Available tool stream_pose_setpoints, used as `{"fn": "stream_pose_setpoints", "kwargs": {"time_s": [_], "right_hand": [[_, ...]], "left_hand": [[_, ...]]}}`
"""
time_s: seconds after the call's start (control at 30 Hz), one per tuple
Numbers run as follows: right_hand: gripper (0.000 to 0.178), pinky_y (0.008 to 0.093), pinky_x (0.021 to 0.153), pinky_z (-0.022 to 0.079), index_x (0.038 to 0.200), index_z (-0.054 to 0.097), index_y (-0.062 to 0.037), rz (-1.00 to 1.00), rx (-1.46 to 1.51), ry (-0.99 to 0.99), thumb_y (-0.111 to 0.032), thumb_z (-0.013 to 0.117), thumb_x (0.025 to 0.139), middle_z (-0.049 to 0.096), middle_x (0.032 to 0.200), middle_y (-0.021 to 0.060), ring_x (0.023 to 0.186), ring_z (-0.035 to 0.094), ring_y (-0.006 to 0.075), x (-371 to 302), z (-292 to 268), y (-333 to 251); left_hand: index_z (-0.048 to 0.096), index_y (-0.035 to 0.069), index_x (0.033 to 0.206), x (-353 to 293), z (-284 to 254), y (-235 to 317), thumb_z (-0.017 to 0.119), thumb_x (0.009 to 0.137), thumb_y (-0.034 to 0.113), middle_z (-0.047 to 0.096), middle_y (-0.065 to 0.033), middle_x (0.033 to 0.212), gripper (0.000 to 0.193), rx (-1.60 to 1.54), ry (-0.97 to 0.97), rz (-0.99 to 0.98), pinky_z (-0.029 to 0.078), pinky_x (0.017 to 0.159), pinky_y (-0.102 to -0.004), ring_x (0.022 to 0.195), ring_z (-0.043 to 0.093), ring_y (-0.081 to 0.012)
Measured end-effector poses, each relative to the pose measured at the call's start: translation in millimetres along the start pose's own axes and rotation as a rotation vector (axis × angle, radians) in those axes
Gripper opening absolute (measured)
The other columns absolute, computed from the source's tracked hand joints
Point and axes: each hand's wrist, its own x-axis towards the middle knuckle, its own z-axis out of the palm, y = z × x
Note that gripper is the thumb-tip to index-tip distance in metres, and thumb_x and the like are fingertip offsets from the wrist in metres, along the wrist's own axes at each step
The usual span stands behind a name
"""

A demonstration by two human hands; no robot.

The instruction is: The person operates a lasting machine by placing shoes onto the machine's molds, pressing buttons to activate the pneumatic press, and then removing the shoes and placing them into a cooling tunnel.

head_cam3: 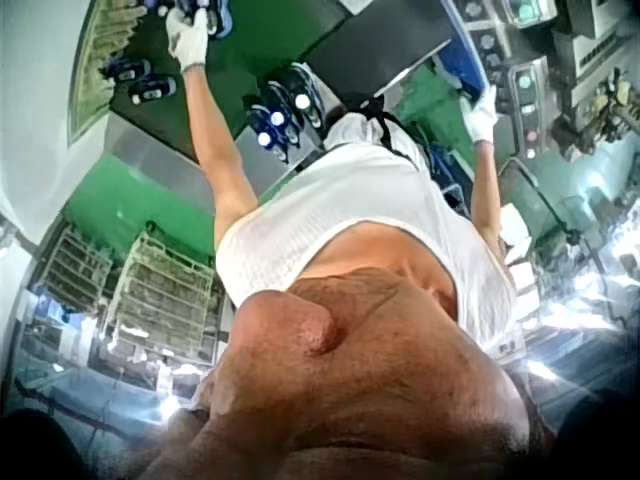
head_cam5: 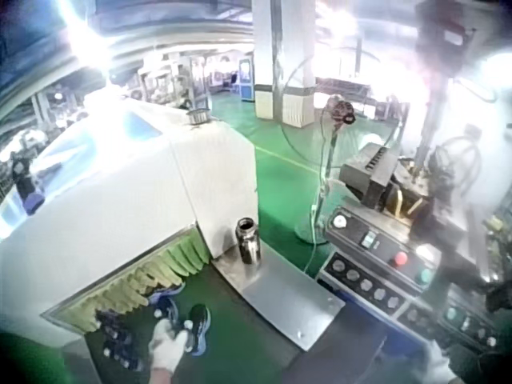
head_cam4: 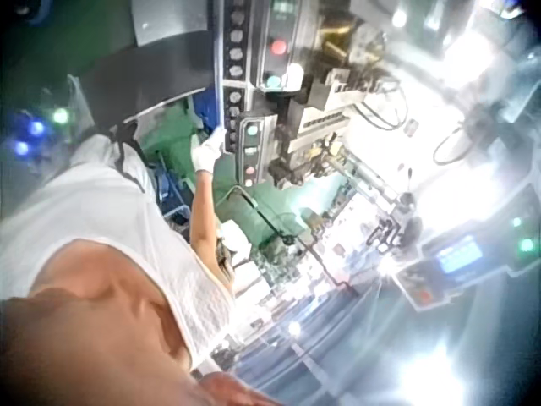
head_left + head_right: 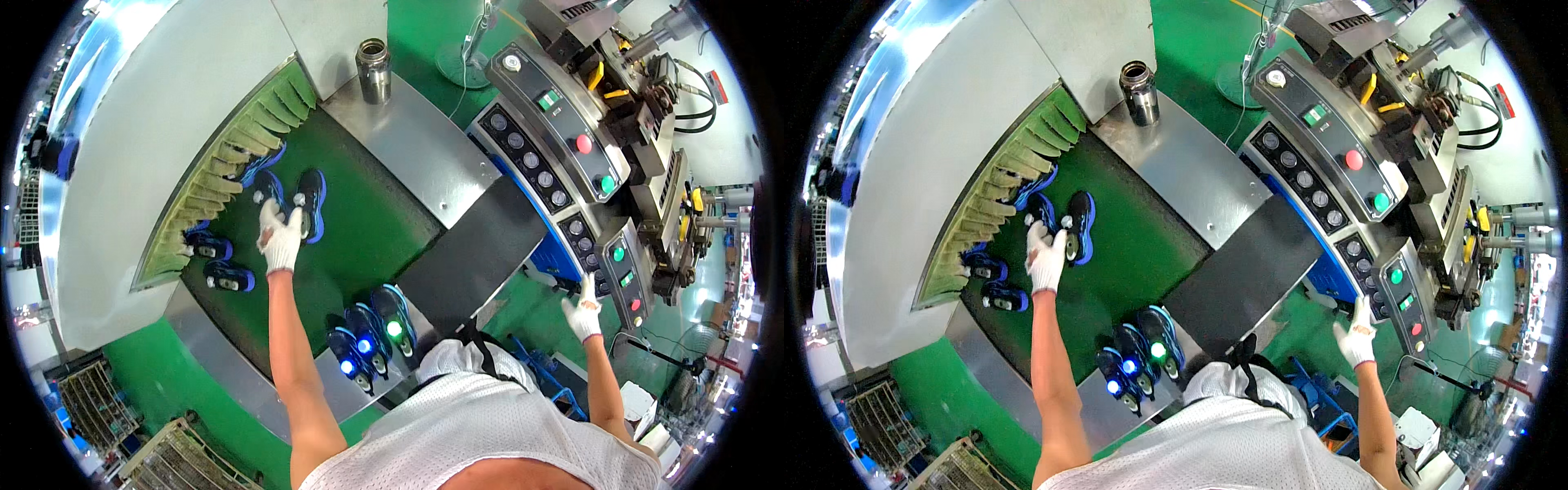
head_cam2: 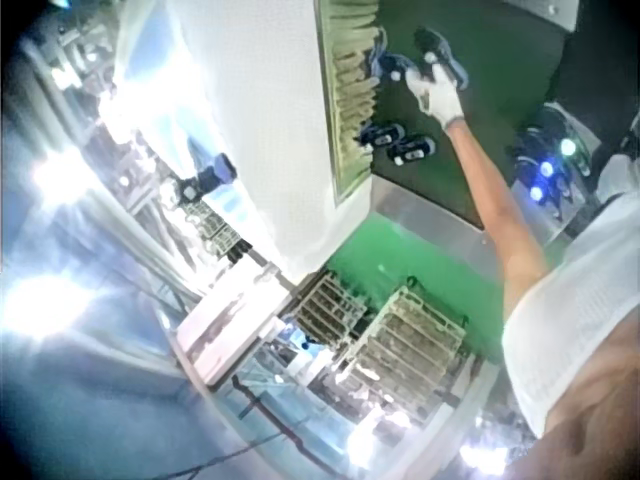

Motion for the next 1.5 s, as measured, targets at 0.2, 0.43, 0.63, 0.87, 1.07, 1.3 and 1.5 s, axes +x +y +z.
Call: {"fn": "stream_pose_setpoints", "kwargs": {"time_s": [0.2,0.43,0.63,0.87,1.07,1.3,1.5], "right_hand": [[0.099,0.0509,0.123,0.027,0.161,0.027,-0.0036,0.013,0.181,-0.219,-0.037,0.078,0.083,0.027,0.168,0.0211,0.151,0.037,0.0382,-42.4,51.1,26.1],[0.084,0.0408,0.116,0.041,0.152,0.043,0.005,-0.034,0.562,-0.258,-0.042,0.073,0.088,0.055,0.148,0.028,0.139,0.053,0.0369,-56.7,17.3,-62.3],[0.057,0.0387,0.104,0.053,0.147,0.051,0.0055,-0.26,1.854,-0.956,-0.033,0.058,0.105,0.066,0.136,0.0177,0.121,0.067,0.0246,-34.9,6.1,-133.5],[0.034,0.0278,0.054,0.038,0.081,0.057,-0.0065,-0.403,1.887,-0.741,-0.033,0.074,0.093,0.051,0.076,-0.0069,0.064,0.045,0.0054,-3.2,-53.6,-106.3],[0.036,0.0334,0.068,0.048,0.103,0.059,-0.0012,-0.41,2.136,-0.58,-0.031,0.075,0.091,0.059,0.092,0.0025,0.081,0.056,0.0093,38.0,-98.4,9.6],[0.09,0.0455,0.112,0.049,0.154,0.039,0.0024,-0.799,2.48,-0.591,-0.037,0.082,0.086,0.056,0.147,0.0224,0.133,0.059,0.0324,88.0,-175.6,96.1],[0.089,0.0477,0.112,0.049,0.153,0.039,0.0031,-0.632,2.516,-0.409,-0.035,0.081,0.085,0.056,0.145,0.0229,0.131,0.059,0.0352,86.2,-198.4,111.5]], "left_hand": [[0.059,0.003,0.118,26.2,94.9,-38.5,0.082,0.08,0.037,0.068,-0.0222,0.111,0.056,0.396,0.109,0.214,0.053,0.088,-0.0522,0.106,0.066,-0.0424],[0.061,0.002,0.116,-92.3,58.2,43.5,0.082,0.085,0.026,0.068,-0.0136,0.091,0.045,-0.116,-0.28,0.035,0.054,0.072,-0.0399,0.08,0.068,-0.0253],[0.057,-0.005,0.131,-237.0,38.6,186.0,0.067,0.092,0.013,0.062,-0.0194,0.13,0.045,-0.735,-0.437,0.272,0.056,0.092,-0.046,0.106,0.067,-0.0297],[0.044,-0.004,0.146,-257.0,72.7,300.0,0.07,0.098,0.027,0.062,-0.0177,0.137,0.063,-0.597,-0.546,0.33,0.049,0.107,-0.0404,0.12,0.063,-0.0246],[0.038,-0.009,0.145,-301.1,142.8,356.3,0.056,0.106,0.011,0.054,-0.0279,0.136,0.048,-0.866,-0.495,0.287,0.058,0.097,-0.0456,0.118,0.063,-0.0362],[0.04,-0.005,0.146,-336.8,219.8,394.9,0.054,0.103,0.002,0.055,-0.0252,0.138,0.045,-0.736,-0.686,0.165,0.058,0.1,-0.0459,0.123,0.062,-0.036],[0.04,-0.005,0.145,-325.2,220.2,411.0,0.061,0.099,-0.001,0.055,-0.0253,0.141,0.05,-0.651,-0.698,0.205,0.052,0.106,-0.0408,0.128,0.06,-0.0333]]}}
